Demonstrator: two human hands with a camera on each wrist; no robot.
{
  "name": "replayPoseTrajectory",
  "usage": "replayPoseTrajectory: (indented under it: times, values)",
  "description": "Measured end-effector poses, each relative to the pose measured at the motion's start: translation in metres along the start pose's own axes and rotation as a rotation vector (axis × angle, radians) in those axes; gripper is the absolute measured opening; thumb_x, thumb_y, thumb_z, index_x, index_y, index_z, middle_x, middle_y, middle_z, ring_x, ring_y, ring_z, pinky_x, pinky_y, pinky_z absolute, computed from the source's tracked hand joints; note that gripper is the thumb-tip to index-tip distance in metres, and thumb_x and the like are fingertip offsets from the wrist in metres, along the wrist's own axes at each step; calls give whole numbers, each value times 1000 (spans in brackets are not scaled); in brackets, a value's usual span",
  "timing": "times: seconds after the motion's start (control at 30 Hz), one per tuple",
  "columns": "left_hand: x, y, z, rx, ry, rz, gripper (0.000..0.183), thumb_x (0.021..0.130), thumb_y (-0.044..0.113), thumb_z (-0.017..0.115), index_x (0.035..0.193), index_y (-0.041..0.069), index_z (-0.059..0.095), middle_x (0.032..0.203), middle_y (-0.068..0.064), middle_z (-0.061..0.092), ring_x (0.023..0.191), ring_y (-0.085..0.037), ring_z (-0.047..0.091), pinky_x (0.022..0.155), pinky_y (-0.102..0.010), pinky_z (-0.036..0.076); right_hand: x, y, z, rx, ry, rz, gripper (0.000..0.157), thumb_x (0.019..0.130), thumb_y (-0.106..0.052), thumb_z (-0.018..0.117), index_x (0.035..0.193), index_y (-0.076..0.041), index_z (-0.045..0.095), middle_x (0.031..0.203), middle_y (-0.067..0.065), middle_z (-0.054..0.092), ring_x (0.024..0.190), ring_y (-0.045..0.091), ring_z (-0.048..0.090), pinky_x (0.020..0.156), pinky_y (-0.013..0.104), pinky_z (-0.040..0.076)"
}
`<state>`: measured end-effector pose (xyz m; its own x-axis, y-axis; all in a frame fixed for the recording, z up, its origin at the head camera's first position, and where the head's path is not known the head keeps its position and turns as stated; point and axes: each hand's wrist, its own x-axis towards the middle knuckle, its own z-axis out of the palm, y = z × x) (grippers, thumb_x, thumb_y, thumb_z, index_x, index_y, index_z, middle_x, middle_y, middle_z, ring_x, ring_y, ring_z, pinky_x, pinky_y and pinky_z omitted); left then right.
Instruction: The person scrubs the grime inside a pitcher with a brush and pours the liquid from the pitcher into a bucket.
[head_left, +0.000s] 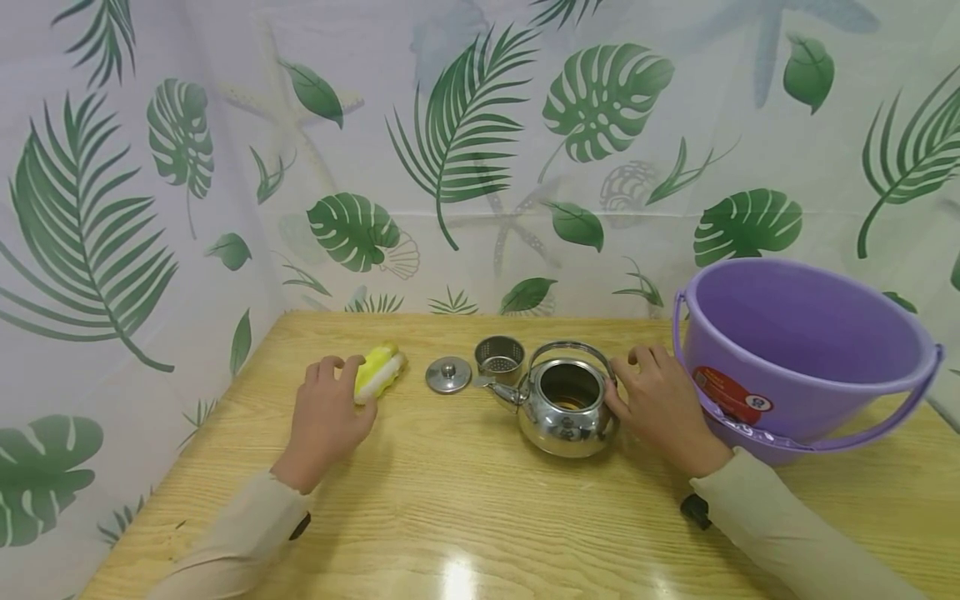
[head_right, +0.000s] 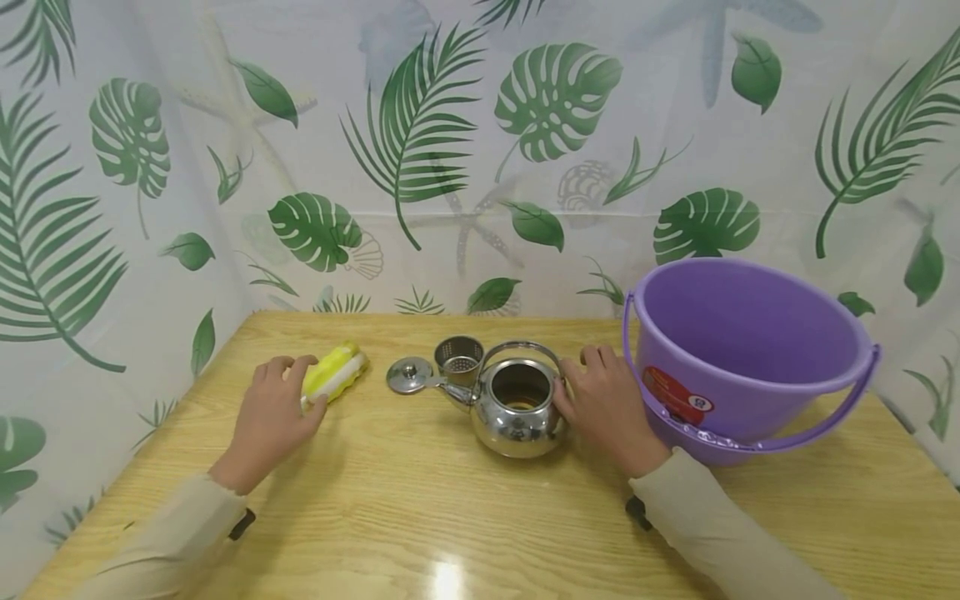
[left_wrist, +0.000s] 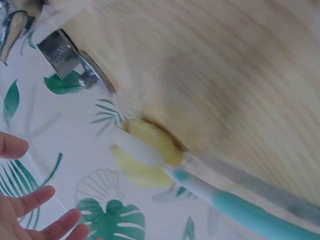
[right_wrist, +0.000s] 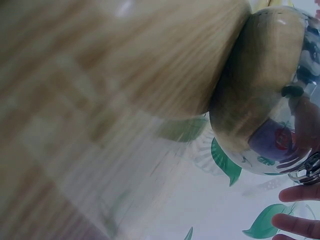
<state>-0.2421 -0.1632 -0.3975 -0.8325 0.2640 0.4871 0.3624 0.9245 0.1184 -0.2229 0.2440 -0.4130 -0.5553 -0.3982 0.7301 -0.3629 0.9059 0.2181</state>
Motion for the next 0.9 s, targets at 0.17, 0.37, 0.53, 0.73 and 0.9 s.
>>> replayPoseTrajectory:
  times: [0.17, 0.37, 0.53, 0.73, 0.9]
  values:
    - [3, 23, 1, -50, 6, 40, 50, 81, 22, 66, 124, 1, 50, 113, -24, 51, 102, -41, 50, 72, -48, 49, -1, 0, 0, -2, 0, 1, 23, 78, -20, 57, 87, 0, 64, 77, 18, 55, 71, 34, 51, 60, 42, 45]
    - [7, 50, 2, -117, -6, 85, 52, 82, 22, 67, 127, 6, 48, 114, -21, 51, 101, -37, 52, 71, -43, 50, -1, 0, 0, 1, -4, 4, 23, 78, -20, 58, 87, 0, 64, 78, 18, 55, 71, 34, 51, 60, 42, 45]
    - [9, 67, 4, -171, -15, 113, 53, 81, 21, 68, 128, 6, 48, 114, -20, 51, 102, -36, 53, 77, -44, 50, -1, -1, 0, 0, -9, 6, 23, 78, -20, 57, 88, 0, 64, 78, 19, 56, 71, 34, 51, 61, 43, 45]
    - [12, 81, 9, -195, -24, 130, 52, 82, 21, 68, 128, 7, 47, 114, -19, 51, 101, -33, 53, 76, -41, 51, -1, -1, 0, 14, -8, 10, 23, 78, -19, 57, 88, 1, 64, 78, 19, 56, 72, 34, 51, 61, 43, 44]
    - [14, 94, 14, -217, -57, 145, 53, 83, 24, 67, 129, 7, 45, 115, -18, 51, 103, -32, 53, 80, -42, 50, 0, -1, -1, 13, -4, 6, 23, 78, -19, 57, 87, 1, 65, 77, 19, 56, 71, 34, 50, 61, 43, 44]
